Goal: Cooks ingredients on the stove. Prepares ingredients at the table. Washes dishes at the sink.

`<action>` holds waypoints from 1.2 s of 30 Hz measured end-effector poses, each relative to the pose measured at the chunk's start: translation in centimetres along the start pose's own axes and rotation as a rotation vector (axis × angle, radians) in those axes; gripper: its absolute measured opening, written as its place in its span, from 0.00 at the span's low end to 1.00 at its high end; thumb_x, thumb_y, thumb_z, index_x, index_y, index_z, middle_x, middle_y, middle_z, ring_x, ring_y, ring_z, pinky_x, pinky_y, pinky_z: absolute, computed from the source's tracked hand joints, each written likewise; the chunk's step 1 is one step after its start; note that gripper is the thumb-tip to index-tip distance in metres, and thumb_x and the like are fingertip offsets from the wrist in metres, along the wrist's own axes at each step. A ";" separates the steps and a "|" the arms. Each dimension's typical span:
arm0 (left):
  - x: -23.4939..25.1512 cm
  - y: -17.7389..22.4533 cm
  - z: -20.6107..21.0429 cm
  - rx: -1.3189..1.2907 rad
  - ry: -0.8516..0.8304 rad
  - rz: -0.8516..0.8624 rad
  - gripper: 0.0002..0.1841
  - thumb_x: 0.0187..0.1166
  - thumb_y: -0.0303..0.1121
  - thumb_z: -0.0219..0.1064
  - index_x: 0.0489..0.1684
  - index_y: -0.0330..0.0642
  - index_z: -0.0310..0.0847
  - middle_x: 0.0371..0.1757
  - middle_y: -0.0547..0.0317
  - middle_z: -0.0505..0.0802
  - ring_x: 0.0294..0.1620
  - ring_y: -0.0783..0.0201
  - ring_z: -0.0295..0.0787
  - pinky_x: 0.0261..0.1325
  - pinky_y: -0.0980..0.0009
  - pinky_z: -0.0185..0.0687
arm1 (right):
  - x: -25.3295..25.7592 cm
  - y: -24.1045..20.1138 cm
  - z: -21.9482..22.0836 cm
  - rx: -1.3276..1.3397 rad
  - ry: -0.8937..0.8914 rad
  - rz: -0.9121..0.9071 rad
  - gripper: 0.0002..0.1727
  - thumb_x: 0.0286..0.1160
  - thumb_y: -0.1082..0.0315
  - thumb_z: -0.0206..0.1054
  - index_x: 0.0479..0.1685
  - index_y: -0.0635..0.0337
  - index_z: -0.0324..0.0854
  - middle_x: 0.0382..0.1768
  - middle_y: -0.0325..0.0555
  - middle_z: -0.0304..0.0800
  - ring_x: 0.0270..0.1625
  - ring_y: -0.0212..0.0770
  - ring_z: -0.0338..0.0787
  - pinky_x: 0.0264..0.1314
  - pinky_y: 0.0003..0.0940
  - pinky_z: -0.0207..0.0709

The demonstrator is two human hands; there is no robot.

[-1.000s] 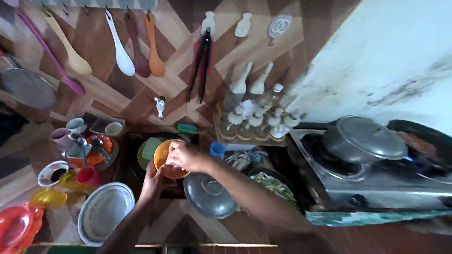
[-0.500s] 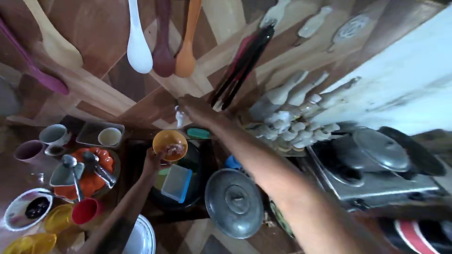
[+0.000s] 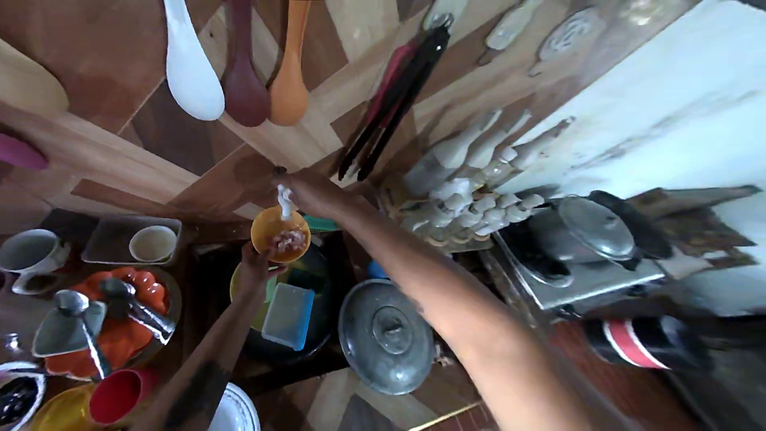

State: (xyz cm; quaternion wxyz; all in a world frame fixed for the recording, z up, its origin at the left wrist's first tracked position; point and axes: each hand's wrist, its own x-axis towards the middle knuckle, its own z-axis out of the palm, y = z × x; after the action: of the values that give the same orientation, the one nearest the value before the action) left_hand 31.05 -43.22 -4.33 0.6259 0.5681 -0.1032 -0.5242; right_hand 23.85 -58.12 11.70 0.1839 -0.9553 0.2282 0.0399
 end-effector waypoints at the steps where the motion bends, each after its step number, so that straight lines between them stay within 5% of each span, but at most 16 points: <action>1: 0.0 0.0 0.0 -0.003 -0.001 0.002 0.26 0.93 0.27 0.52 0.88 0.41 0.48 0.60 0.38 0.85 0.41 0.52 0.94 0.41 0.60 0.93 | -0.3 0.6 0.2 -0.120 0.001 -0.169 0.22 0.79 0.84 0.58 0.70 0.63 0.84 0.72 0.58 0.85 0.81 0.59 0.76 0.86 0.56 0.64; 3: 0.3 0.1 0.0 -0.005 0.009 0.002 0.26 0.93 0.28 0.52 0.87 0.41 0.48 0.58 0.38 0.85 0.40 0.52 0.94 0.40 0.59 0.93 | -2.0 1.0 1.3 -0.284 0.156 -0.365 0.22 0.79 0.83 0.60 0.67 0.59 0.87 0.77 0.48 0.83 0.88 0.58 0.68 0.91 0.61 0.52; 6: 0.4 0.3 -0.4 0.004 0.019 0.015 0.26 0.92 0.27 0.53 0.88 0.42 0.49 0.62 0.38 0.85 0.43 0.52 0.94 0.41 0.58 0.93 | -5.6 2.2 8.7 -0.179 0.676 -0.381 0.10 0.72 0.79 0.69 0.46 0.61 0.92 0.54 0.51 0.94 0.63 0.51 0.91 0.70 0.45 0.83; 8: 0.4 0.3 -0.7 0.029 0.015 0.017 0.26 0.92 0.27 0.52 0.87 0.40 0.49 0.62 0.37 0.84 0.44 0.53 0.94 0.42 0.59 0.93 | -6.0 2.6 12.7 -0.004 0.483 -0.187 0.12 0.77 0.76 0.67 0.54 0.58 0.92 0.60 0.57 0.90 0.64 0.54 0.90 0.66 0.46 0.86; 10: 0.1 0.2 -0.3 0.071 -0.002 -0.006 0.26 0.93 0.27 0.52 0.88 0.39 0.48 0.61 0.36 0.84 0.43 0.54 0.93 0.42 0.60 0.92 | -4.5 2.7 13.7 0.103 0.106 0.038 0.25 0.81 0.77 0.63 0.75 0.50 0.83 0.78 0.62 0.76 0.80 0.62 0.77 0.80 0.56 0.73; 12: -0.1 0.1 0.1 0.086 -0.017 -0.006 0.27 0.93 0.28 0.52 0.88 0.37 0.48 0.60 0.37 0.85 0.40 0.55 0.94 0.41 0.62 0.93 | -2.1 2.9 13.9 0.118 -0.040 0.138 0.26 0.79 0.79 0.63 0.77 0.53 0.80 0.77 0.66 0.76 0.79 0.66 0.76 0.80 0.61 0.70; 16: 0.0 -0.2 -0.3 0.050 -0.002 -0.001 0.25 0.92 0.28 0.56 0.84 0.36 0.52 0.53 0.40 0.88 0.35 0.57 0.94 0.37 0.63 0.93 | 0.4 3.0 13.4 0.309 0.017 0.138 0.12 0.85 0.75 0.59 0.57 0.67 0.88 0.54 0.63 0.91 0.58 0.59 0.91 0.69 0.57 0.80; 18: 0.3 0.2 -0.7 0.073 -0.001 -0.011 0.25 0.91 0.29 0.56 0.84 0.37 0.52 0.53 0.40 0.88 0.35 0.56 0.94 0.37 0.63 0.92 | -0.1 3.1 13.7 0.386 0.058 0.104 0.15 0.87 0.75 0.58 0.64 0.63 0.87 0.60 0.59 0.91 0.62 0.55 0.91 0.71 0.53 0.80; 20: 0.6 0.3 -1.2 0.092 -0.005 -0.009 0.25 0.92 0.29 0.54 0.86 0.37 0.51 0.56 0.38 0.88 0.37 0.55 0.94 0.38 0.61 0.93 | -0.9 3.0 14.4 0.244 0.019 0.036 0.23 0.85 0.73 0.61 0.78 0.52 0.80 0.85 0.58 0.69 0.85 0.61 0.71 0.85 0.58 0.65; 21: 0.8 0.5 -1.4 0.108 -0.011 -0.001 0.25 0.93 0.30 0.53 0.86 0.37 0.50 0.57 0.38 0.87 0.38 0.54 0.94 0.38 0.61 0.93 | -1.0 2.9 14.6 0.173 -0.005 0.024 0.26 0.81 0.75 0.63 0.78 0.48 0.80 0.89 0.59 0.61 0.88 0.64 0.65 0.86 0.63 0.62; 26: 0.6 0.4 -1.4 0.128 -0.042 -0.017 0.24 0.94 0.29 0.50 0.86 0.37 0.50 0.55 0.39 0.87 0.37 0.56 0.94 0.37 0.61 0.93 | -1.0 2.0 14.3 0.265 0.188 0.072 0.15 0.83 0.80 0.58 0.56 0.64 0.89 0.59 0.60 0.91 0.66 0.59 0.89 0.74 0.55 0.78; 29: 0.7 0.5 -1.5 0.133 -0.059 -0.009 0.23 0.95 0.31 0.49 0.85 0.37 0.51 0.53 0.39 0.88 0.37 0.55 0.95 0.38 0.61 0.93 | -0.8 1.5 14.3 0.182 0.075 0.119 0.22 0.82 0.71 0.64 0.74 0.51 0.83 0.79 0.56 0.77 0.82 0.59 0.75 0.84 0.57 0.67; 30: 0.7 0.4 -1.5 0.142 -0.062 -0.013 0.23 0.95 0.31 0.49 0.85 0.38 0.51 0.53 0.39 0.89 0.37 0.55 0.95 0.38 0.61 0.94 | -0.6 1.4 14.8 0.172 0.053 0.156 0.23 0.80 0.71 0.65 0.75 0.50 0.82 0.80 0.58 0.75 0.82 0.61 0.74 0.82 0.59 0.68; 34: 0.5 0.5 -1.4 0.151 -0.079 -0.020 0.23 0.95 0.32 0.48 0.85 0.37 0.51 0.54 0.40 0.87 0.38 0.55 0.94 0.38 0.61 0.94 | -0.5 1.6 14.6 0.322 0.132 0.113 0.12 0.82 0.79 0.60 0.54 0.66 0.88 0.58 0.62 0.88 0.65 0.58 0.87 0.73 0.52 0.78; 36: 0.4 0.7 -1.7 0.150 -0.090 -0.014 0.23 0.95 0.31 0.48 0.85 0.38 0.51 0.54 0.40 0.87 0.38 0.56 0.95 0.38 0.61 0.94 | -1.1 1.7 13.8 0.353 0.091 0.071 0.17 0.81 0.81 0.60 0.63 0.63 0.87 0.69 0.62 0.84 0.73 0.59 0.83 0.79 0.53 0.74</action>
State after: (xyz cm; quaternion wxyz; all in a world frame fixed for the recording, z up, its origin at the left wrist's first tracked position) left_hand 32.81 -42.65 -4.46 0.5728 0.5898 -0.1662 -0.5445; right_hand 22.20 -53.94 -1.53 0.3364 -0.9004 0.2732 -0.0377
